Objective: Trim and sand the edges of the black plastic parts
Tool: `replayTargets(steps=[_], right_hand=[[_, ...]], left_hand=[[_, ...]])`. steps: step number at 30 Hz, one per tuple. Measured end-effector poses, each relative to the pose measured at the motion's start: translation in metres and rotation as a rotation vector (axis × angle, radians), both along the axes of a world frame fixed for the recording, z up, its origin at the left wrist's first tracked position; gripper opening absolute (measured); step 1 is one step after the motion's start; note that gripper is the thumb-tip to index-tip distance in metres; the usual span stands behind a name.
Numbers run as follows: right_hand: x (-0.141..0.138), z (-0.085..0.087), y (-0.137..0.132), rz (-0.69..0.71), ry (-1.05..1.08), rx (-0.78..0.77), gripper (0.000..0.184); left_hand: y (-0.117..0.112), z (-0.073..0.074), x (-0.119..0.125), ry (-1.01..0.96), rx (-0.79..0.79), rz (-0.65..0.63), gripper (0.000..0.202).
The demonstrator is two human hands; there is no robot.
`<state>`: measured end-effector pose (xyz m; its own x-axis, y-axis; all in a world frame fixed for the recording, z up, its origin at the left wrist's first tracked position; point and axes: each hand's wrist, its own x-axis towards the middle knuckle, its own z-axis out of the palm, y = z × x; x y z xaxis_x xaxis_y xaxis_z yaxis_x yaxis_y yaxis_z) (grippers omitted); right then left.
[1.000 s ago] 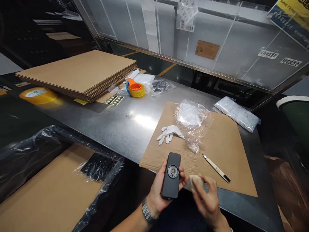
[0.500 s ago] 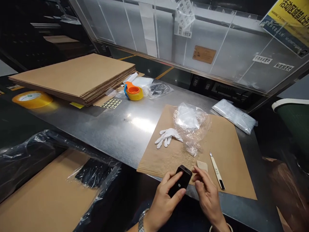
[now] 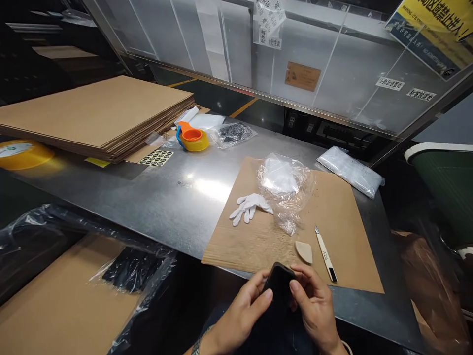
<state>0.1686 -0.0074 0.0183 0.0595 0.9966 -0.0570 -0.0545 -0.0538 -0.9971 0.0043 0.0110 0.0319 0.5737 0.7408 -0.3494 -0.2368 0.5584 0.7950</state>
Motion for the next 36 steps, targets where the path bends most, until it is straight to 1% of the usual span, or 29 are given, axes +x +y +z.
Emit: replayTargets(steps=[1,3,7,9,12,15,17,19,22,25,29,31,36], right_hand=[[0.000,0.001,-0.001,0.028,0.016,-0.002,0.024],[0.001,0.003,-0.003,0.087,0.034,-0.002,0.024],[0.006,0.006,-0.004,0.189,-0.006,0.000,0.021],[0.009,0.007,-0.004,0.233,-0.029,-0.004,0.019],[0.012,0.007,-0.003,0.275,-0.050,-0.011,0.016],[0.014,0.007,-0.003,0.276,-0.082,-0.004,0.012],[0.014,0.007,-0.003,0.252,-0.125,0.019,0.010],[0.013,0.008,-0.003,0.241,-0.132,0.029,0.008],[0.010,0.010,-0.002,0.260,-0.066,-0.002,0.014],[0.009,0.011,-0.002,0.274,-0.029,-0.019,0.007],[0.008,0.008,-0.003,0.271,-0.051,0.002,0.009],[0.009,0.007,-0.003,0.256,-0.066,-0.001,0.006],[0.009,0.005,-0.003,0.246,-0.062,0.006,0.008]], left_hand=[[-0.001,0.000,0.002,-0.021,-0.049,-0.036,0.041],[-0.004,-0.002,0.005,-0.044,-0.112,-0.081,0.048],[-0.010,-0.003,0.007,0.007,-0.117,-0.086,0.059],[-0.011,0.000,0.006,0.040,-0.127,-0.098,0.059],[-0.012,0.009,0.003,0.081,-0.154,-0.116,0.055],[-0.013,0.016,0.002,0.105,-0.184,-0.100,0.050],[-0.014,0.018,0.002,0.113,-0.214,-0.087,0.047],[-0.015,0.018,0.002,0.112,-0.234,-0.084,0.044],[-0.014,0.017,0.002,0.102,-0.218,-0.087,0.042],[-0.013,0.019,0.003,0.100,-0.193,-0.057,0.041],[-0.012,0.021,0.003,0.126,-0.220,-0.058,0.041],[-0.012,0.020,0.003,0.136,-0.231,-0.067,0.041],[-0.013,0.019,0.002,0.142,-0.261,-0.065,0.041]])
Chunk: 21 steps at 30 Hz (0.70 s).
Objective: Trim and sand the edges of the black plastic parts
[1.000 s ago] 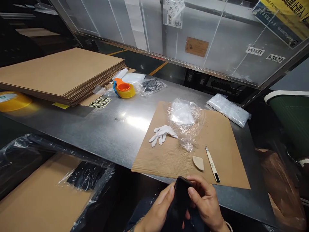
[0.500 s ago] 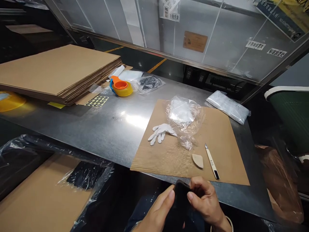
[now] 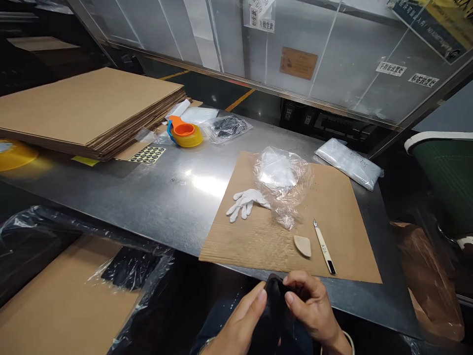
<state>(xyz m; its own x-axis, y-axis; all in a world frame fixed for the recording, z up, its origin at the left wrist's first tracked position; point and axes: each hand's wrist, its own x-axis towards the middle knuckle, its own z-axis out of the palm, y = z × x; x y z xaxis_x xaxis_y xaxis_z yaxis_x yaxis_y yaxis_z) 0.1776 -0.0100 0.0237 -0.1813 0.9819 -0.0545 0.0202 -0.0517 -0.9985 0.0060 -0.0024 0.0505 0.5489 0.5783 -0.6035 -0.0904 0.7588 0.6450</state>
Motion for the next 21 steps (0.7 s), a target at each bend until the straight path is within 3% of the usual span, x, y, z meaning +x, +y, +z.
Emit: replayTargets(steps=[4,9,16,21], right_hand=[[0.000,-0.002,-0.001,-0.014,0.020,-0.034,0.011],[-0.002,-0.014,0.002,-0.081,0.057,-0.160,0.032],[0.031,-0.037,0.034,-0.363,-0.436,-0.045,0.031],[0.067,-0.050,0.052,-0.552,-0.838,0.051,0.033]], left_hand=[[0.000,-0.001,0.001,-0.015,-0.026,0.007,0.044],[0.002,-0.013,0.005,-0.054,-0.073,0.070,0.056],[0.016,-0.025,-0.009,-0.175,-0.212,0.404,0.051],[0.023,-0.019,-0.018,-0.355,-0.130,0.553,0.037]])
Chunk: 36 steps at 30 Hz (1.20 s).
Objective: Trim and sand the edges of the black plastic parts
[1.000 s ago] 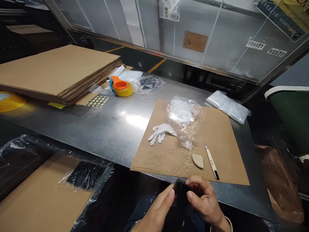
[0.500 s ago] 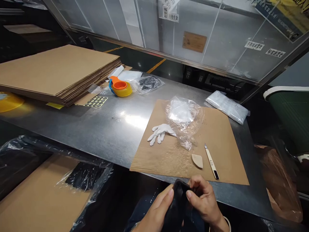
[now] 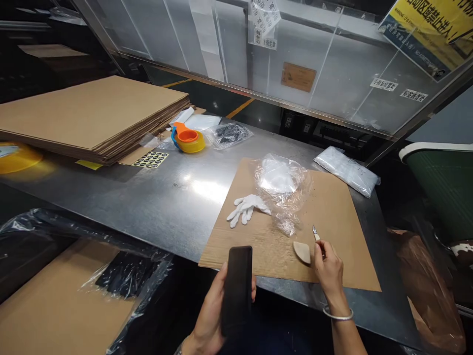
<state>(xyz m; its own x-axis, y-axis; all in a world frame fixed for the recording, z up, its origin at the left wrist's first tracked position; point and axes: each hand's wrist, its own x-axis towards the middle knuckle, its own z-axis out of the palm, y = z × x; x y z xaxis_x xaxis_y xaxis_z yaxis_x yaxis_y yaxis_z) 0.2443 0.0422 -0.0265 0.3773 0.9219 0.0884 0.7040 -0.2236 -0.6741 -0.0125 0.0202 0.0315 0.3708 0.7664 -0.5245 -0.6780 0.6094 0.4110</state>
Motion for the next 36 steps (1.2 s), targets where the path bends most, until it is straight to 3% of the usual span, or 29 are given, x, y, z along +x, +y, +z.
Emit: replayTargets(steps=[8,16,20,25,27,36], right_hand=[[0.024,-0.014,0.003,0.012,-0.327,-0.090,0.016],[0.037,-0.013,0.005,-0.021,-0.231,-0.205,0.016],[0.005,0.009,-0.016,0.109,-0.061,-0.216,0.028],[-0.057,0.051,-0.053,0.496,0.365,-0.269,0.032],[-0.073,0.062,-0.062,0.586,0.457,-0.328,0.032],[-0.106,0.071,-0.070,0.722,0.634,-0.618,0.043]], left_hand=[[0.011,0.001,-0.002,-0.019,-0.150,0.064,0.040],[0.018,0.005,0.003,-0.105,-0.143,0.152,0.041],[0.019,0.006,0.002,-0.035,-0.175,0.224,0.041],[0.021,0.008,0.002,0.044,-0.185,0.327,0.042],[0.021,0.009,0.002,0.051,-0.171,0.356,0.043],[0.016,0.013,0.005,0.110,-0.184,0.442,0.050]])
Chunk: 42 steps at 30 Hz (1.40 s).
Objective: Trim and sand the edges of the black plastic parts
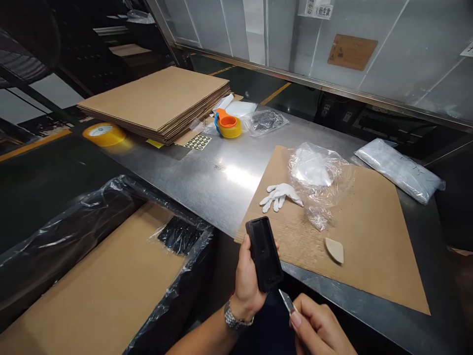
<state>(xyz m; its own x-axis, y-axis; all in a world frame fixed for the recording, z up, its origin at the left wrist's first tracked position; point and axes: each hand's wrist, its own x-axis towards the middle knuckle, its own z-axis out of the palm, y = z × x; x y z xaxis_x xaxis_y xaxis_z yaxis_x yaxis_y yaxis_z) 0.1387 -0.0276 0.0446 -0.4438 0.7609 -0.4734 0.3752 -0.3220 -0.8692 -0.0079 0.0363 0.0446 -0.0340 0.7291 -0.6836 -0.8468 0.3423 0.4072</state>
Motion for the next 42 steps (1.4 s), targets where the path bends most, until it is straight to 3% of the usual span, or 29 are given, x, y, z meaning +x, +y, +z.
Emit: replayTargets(steps=[5,14,27,35,42], right_hand=[[-0.008,0.002,0.001,-0.003,-0.043,0.018,0.042],[-0.019,0.010,0.008,0.045,-0.033,-0.117,0.043],[-0.019,0.004,0.010,0.102,-0.056,-0.089,0.044],[-0.021,0.001,0.013,0.103,-0.016,-0.134,0.038],[-0.023,-0.001,0.015,0.100,0.009,-0.163,0.036]], left_hand=[[-0.002,-0.002,-0.001,0.041,0.070,0.038,0.049],[-0.006,-0.006,-0.003,0.072,0.124,0.023,0.052],[-0.008,-0.011,-0.003,0.102,0.154,0.041,0.049],[-0.008,-0.017,-0.003,0.282,0.154,0.056,0.054],[-0.008,-0.020,-0.004,0.315,0.151,0.057,0.054]])
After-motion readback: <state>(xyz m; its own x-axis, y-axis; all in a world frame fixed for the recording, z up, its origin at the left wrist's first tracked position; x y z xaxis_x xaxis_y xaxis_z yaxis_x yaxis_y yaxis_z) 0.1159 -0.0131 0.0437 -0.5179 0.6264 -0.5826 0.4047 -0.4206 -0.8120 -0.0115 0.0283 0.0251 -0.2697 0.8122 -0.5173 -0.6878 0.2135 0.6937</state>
